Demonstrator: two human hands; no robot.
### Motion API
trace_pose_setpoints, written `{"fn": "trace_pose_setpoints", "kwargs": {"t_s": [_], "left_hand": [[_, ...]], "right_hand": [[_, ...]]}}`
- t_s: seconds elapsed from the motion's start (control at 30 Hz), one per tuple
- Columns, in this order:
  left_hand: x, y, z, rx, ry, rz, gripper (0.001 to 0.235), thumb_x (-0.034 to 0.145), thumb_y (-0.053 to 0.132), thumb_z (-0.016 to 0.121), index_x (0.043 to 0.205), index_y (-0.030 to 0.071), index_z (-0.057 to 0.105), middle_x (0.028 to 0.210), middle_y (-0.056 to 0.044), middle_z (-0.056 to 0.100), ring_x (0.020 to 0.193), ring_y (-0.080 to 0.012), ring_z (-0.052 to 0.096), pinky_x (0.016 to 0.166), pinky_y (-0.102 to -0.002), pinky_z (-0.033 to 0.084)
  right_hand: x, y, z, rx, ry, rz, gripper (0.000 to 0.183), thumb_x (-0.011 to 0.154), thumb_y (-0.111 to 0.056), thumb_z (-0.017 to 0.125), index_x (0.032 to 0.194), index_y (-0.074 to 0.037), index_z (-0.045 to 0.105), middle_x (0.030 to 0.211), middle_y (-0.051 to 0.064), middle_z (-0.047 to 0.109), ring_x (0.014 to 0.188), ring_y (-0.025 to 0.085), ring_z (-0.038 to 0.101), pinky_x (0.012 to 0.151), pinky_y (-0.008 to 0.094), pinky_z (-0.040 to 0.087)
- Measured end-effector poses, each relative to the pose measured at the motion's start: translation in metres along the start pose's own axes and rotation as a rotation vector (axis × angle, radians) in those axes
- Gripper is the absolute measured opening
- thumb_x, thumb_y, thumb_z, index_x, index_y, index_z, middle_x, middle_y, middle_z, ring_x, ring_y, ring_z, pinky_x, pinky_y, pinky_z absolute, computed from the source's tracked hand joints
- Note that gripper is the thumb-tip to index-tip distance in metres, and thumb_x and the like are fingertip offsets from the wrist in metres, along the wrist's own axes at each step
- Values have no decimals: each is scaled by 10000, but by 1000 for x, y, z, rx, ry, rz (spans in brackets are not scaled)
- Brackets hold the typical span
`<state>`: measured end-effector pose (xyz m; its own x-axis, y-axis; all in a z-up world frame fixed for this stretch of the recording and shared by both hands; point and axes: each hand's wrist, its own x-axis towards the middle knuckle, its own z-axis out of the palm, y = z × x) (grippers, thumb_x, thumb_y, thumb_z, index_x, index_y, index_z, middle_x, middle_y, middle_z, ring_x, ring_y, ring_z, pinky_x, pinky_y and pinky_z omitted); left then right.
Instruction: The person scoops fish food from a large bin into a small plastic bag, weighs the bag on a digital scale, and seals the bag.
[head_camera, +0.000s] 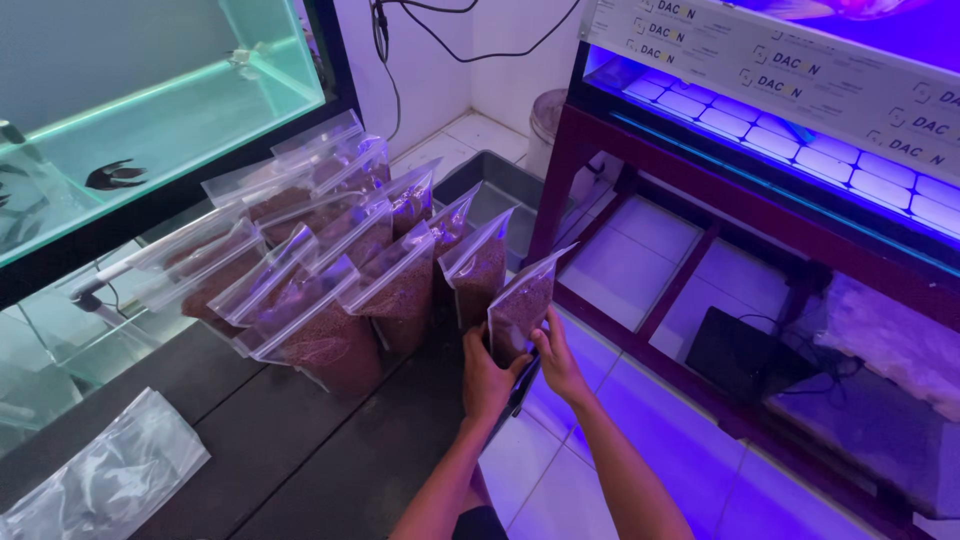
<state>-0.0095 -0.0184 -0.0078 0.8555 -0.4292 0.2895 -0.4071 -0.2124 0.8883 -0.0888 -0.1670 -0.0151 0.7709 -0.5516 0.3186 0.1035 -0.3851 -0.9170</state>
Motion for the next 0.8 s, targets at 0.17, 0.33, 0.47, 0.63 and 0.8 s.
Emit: {"fn": "trace_pose_setpoints", "kwargs": {"t_s": [0.17,0.33,0.47,0.63,0.8], "left_hand": [[0,7,-3,-3,-9,-5,1103,678,337,1113,1576,80,527,1483,-206,605,1411,-478,666,1206,-551,576],[-1,11,-8,-19,2,45,1096,691,350,1106,1573,45,531,1471,-248,603,1406,-515,655,1211,-562,563],[-4,-2,-2,20,15,104,1206,686,541,1060,1633,67,482,1488,-214,568,1438,-466,640,1234,-518,565],[-13,-9,-20,-49,11,119,1318,720,710,989,1726,86,410,1475,-217,573,1439,-450,643,1214,-518,588],[-33,-18,-54,-203,-33,74,1205,724,228,1080,1727,52,436,1464,-319,549,1414,-566,614,1155,-519,642]], "right_hand": [[-2,-6,-2,-31,18,22,692,1239,-280,498,1860,-114,241,1796,257,384,1641,483,414,1324,647,386],[-6,-12,8,-25,36,38,688,1258,-300,474,1860,-89,217,1817,295,352,1647,521,383,1351,659,344],[-14,-12,12,-3,87,130,696,1257,-375,454,1869,-138,226,1848,268,340,1680,464,353,1377,620,315],[-33,-41,35,-31,166,214,730,1236,-367,476,1874,-170,180,1827,317,355,1682,528,343,1381,656,297],[-71,-50,55,-28,306,81,949,1055,-164,813,1816,-41,260,1615,439,419,1408,711,556,1170,733,506]]}}
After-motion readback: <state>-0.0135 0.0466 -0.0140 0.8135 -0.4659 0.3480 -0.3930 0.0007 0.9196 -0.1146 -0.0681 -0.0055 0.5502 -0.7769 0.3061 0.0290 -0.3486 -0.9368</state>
